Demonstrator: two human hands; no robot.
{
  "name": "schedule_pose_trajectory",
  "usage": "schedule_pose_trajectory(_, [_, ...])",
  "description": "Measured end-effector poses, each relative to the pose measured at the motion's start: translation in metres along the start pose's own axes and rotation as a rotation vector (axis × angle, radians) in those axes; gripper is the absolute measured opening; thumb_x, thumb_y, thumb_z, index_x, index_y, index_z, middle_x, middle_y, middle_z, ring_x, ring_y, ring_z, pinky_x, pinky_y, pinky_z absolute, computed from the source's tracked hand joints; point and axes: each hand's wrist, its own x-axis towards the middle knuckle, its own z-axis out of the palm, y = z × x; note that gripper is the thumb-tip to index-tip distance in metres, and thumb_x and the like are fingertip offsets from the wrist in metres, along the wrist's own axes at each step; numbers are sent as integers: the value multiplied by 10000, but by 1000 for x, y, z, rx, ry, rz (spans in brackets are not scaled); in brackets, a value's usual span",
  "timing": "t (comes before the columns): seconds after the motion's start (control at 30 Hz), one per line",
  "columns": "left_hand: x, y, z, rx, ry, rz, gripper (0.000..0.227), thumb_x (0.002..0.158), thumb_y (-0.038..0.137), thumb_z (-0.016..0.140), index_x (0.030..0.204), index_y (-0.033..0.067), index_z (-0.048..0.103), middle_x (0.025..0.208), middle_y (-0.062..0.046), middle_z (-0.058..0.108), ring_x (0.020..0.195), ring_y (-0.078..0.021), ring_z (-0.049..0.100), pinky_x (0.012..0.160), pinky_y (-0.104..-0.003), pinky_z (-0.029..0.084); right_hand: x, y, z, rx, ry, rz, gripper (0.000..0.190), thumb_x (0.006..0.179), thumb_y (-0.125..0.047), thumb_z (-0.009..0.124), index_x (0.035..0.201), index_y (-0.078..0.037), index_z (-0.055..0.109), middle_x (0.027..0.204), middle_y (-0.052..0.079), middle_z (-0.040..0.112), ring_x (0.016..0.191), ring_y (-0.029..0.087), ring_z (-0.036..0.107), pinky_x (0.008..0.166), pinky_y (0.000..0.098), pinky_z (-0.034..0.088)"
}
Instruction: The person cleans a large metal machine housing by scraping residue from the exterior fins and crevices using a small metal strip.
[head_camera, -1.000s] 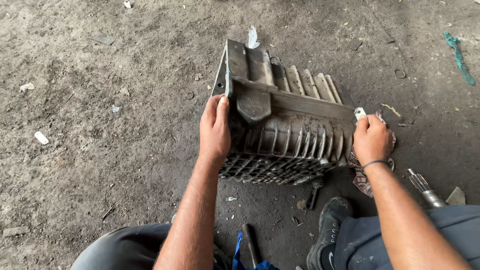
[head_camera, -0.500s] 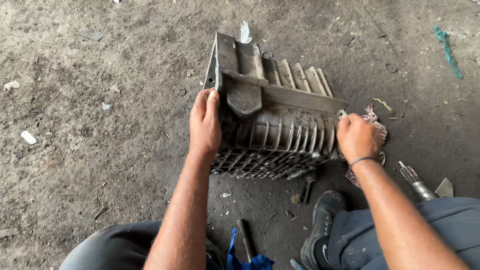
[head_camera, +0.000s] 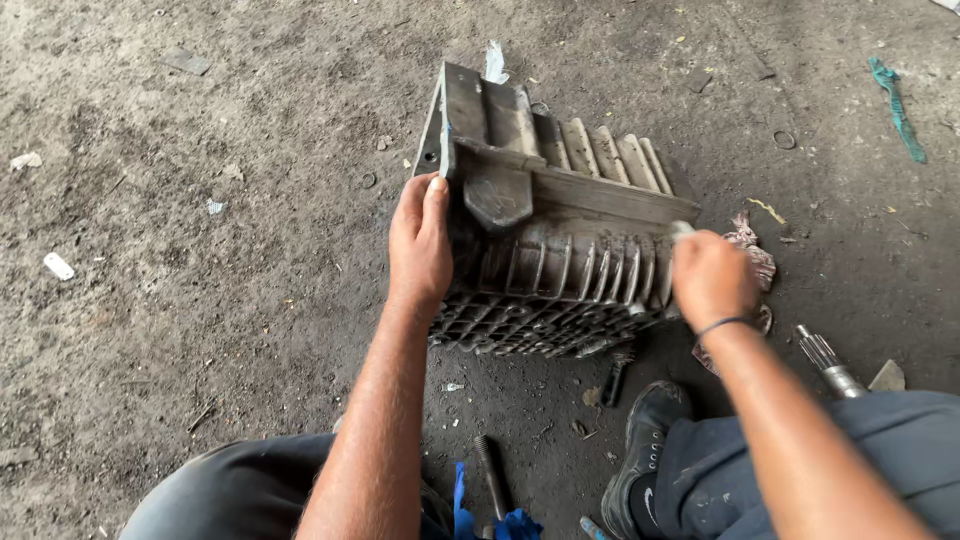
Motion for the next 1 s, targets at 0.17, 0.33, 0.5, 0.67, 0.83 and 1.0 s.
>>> schedule_pose_trajectory(0.17, [3,-4,-1,29,12,16,375,1080,316,488,1227,8,643,1096,-97,711,1075,-162,633,968,-315,497,-43,-121,19,188,23,-335,227,1004,-262,625,896,-129,774,638,155,693,583,344,710,599,473,567])
schedule_pose_trajectory(0.33, [4,-4,0,-12,2,8,377,1072,322,493,1236,14,636,1137,-88,710,1101,-161,635,981,-319,493,-20,-73,0,244,10,-180,223,934,-276,617,903,-120,773,682,170,698,616,356,726,602,483,582])
schedule_pose_trajectory(0.5, [2,-1,0,51,24,33,395,1075,342,486,1249,19,635,1139,-110,723,1120,-178,648,1002,-338,488,7,-43,-2,-4,-18,-88,331,1035,-339,593,921,-75,758,764,216,695,701,439,696,638,550,559])
schedule_pose_trajectory(0.67, [-1,1,0,120,43,12,432,1057,398,494,1248,36,635,1152,-129,736,1118,-208,673,976,-359,506,-35,-135,1,265,63,-336,289,1013,-322,598,915,-106,762,733,208,701,664,425,700,587,528,556])
schedule_pose_trajectory(0.83, [3,-4,-1,88,47,23,413,1056,383,498,1232,36,638,1129,-126,734,1099,-197,671,964,-351,509,-70,-140,-9,104,-192,-368,257,1070,-251,546,895,-95,652,521,115,646,421,288,655,401,434,519])
schedule_pose_trajectory(1.0, [8,-14,0,52,75,105,382,1067,347,517,1209,18,650,1102,-108,737,1077,-186,672,966,-338,509,-103,-127,-5,93,-101,-520,261,1028,-265,578,837,-99,641,501,95,616,423,260,637,409,411,503])
